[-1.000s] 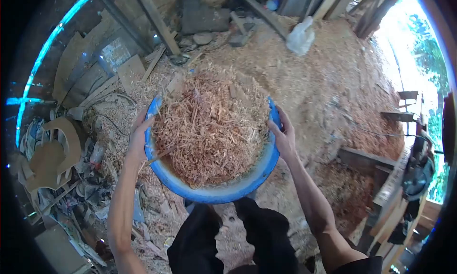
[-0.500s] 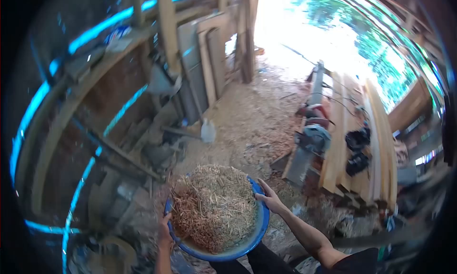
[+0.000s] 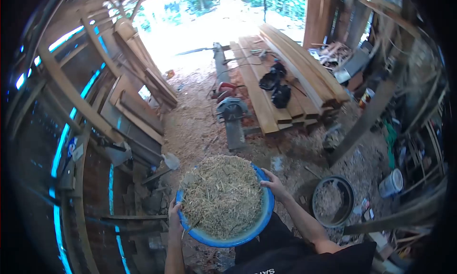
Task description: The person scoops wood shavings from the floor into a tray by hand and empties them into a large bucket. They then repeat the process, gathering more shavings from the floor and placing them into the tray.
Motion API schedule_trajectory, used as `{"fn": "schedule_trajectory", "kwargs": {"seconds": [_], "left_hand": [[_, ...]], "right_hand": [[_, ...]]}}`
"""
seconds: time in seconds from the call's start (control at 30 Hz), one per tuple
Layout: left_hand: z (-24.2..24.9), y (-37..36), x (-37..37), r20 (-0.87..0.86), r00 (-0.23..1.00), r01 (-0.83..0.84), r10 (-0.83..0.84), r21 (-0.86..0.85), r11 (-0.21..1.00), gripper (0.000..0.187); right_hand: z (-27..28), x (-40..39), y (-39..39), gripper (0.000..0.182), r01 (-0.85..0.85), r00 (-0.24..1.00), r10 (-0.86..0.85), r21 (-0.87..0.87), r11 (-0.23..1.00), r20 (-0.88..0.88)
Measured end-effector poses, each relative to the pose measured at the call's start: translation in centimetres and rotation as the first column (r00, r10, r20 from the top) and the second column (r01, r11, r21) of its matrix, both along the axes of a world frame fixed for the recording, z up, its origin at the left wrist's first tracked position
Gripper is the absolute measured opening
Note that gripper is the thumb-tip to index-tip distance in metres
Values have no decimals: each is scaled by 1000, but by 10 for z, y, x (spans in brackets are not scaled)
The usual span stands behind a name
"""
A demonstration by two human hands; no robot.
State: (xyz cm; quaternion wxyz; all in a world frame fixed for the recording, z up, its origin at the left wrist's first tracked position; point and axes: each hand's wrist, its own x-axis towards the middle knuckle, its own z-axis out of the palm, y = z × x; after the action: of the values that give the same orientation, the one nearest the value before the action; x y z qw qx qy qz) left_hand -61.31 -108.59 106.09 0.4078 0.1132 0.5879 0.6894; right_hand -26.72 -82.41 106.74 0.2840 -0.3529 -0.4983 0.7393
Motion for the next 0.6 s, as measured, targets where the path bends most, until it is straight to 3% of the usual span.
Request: {"fn": "schedule_trajectory", "kwargs": {"seconds": [0.07, 0.13, 0.3, 0.37, 0.47, 0.5, 0.6], "left_hand": [[24, 30, 26, 44, 999, 29, -28, -11, 1000, 46], [36, 55, 52, 57, 994, 89, -88, -16, 996, 45], [55, 147, 144, 73, 937, 340, -342, 40, 940, 45], [43, 140, 185, 105, 902, 418, -419, 33, 908, 46], [36, 189, 232, 107, 864, 491, -492, 36, 870, 48], [35, 199, 245, 123, 861, 497, -494, 1, 868, 47], [30, 237, 283, 132, 803, 589, -582, -20, 808, 46]], "right_hand": [[3, 34, -4, 69, 69, 998, -69, 5, 998, 12], [-14, 74, 1, 70, 189, 979, -184, 56, 980, -89], [15, 198, 9, 69, 338, 934, -352, 169, 926, 60], [35, 248, -7, 68, 422, 897, -433, 117, 899, 91], [22, 304, -14, 66, 521, 819, -550, 191, 832, 163], [40, 313, -24, 66, 550, 781, -585, 204, 810, 219], [8, 359, -23, 66, 630, 738, -660, 207, 749, 143]]}}
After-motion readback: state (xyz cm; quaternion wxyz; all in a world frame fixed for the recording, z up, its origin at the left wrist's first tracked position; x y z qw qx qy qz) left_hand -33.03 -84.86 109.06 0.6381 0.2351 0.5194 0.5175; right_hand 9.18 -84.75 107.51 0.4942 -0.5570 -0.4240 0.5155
